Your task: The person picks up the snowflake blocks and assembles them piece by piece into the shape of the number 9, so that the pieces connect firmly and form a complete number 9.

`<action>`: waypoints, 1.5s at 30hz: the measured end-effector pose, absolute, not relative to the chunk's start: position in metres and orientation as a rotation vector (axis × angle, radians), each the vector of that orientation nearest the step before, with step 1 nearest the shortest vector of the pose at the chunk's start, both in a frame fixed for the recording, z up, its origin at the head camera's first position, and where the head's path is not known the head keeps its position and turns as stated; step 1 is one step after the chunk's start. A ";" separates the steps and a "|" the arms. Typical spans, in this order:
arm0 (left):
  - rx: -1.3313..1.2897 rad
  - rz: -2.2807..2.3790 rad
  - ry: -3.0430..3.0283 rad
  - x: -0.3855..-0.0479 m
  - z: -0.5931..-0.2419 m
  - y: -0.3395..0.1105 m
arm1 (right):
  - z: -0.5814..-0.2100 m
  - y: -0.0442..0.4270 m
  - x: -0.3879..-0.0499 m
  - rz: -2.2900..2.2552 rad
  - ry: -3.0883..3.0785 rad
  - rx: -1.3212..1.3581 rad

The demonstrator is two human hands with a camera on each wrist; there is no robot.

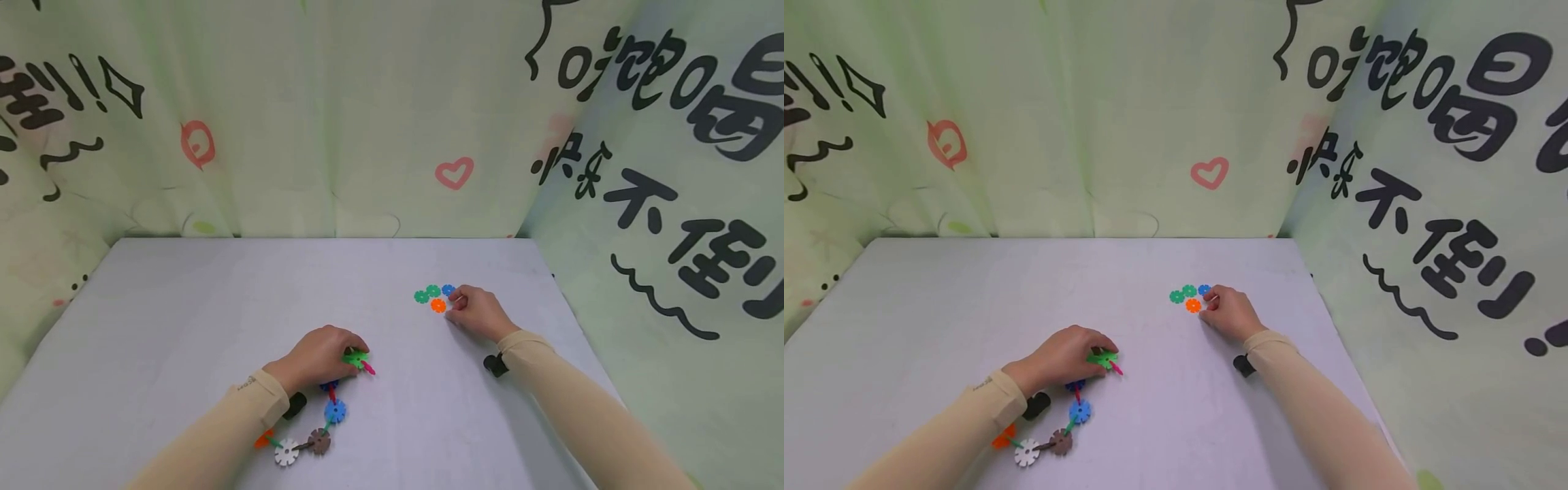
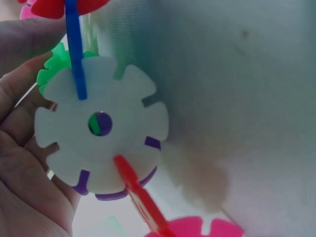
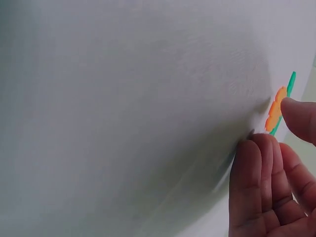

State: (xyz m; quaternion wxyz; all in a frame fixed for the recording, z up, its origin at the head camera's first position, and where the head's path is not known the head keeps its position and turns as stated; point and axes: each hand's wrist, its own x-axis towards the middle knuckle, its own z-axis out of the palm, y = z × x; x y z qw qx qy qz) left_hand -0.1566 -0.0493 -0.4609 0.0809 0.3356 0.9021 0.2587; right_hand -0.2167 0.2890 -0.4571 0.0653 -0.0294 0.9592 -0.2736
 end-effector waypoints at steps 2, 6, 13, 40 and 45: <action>1.009 0.774 2.696 -0.157 -0.461 -0.049 | -0.458 0.287 -0.218 -0.813 2.904 -0.113; 1.016 0.761 2.699 -0.156 -0.461 -0.049 | -0.460 0.283 -0.223 -0.730 2.927 -0.179; 1.018 0.755 2.699 -0.158 -0.460 -0.047 | -0.459 0.278 -0.229 -0.701 2.874 -0.106; 0.943 0.729 2.715 -0.156 -0.457 -0.047 | -0.458 0.200 -0.126 -1.217 2.542 -0.398; 0.970 0.714 2.722 -0.157 -0.458 -0.047 | -0.461 0.193 -0.125 -1.210 2.537 -0.388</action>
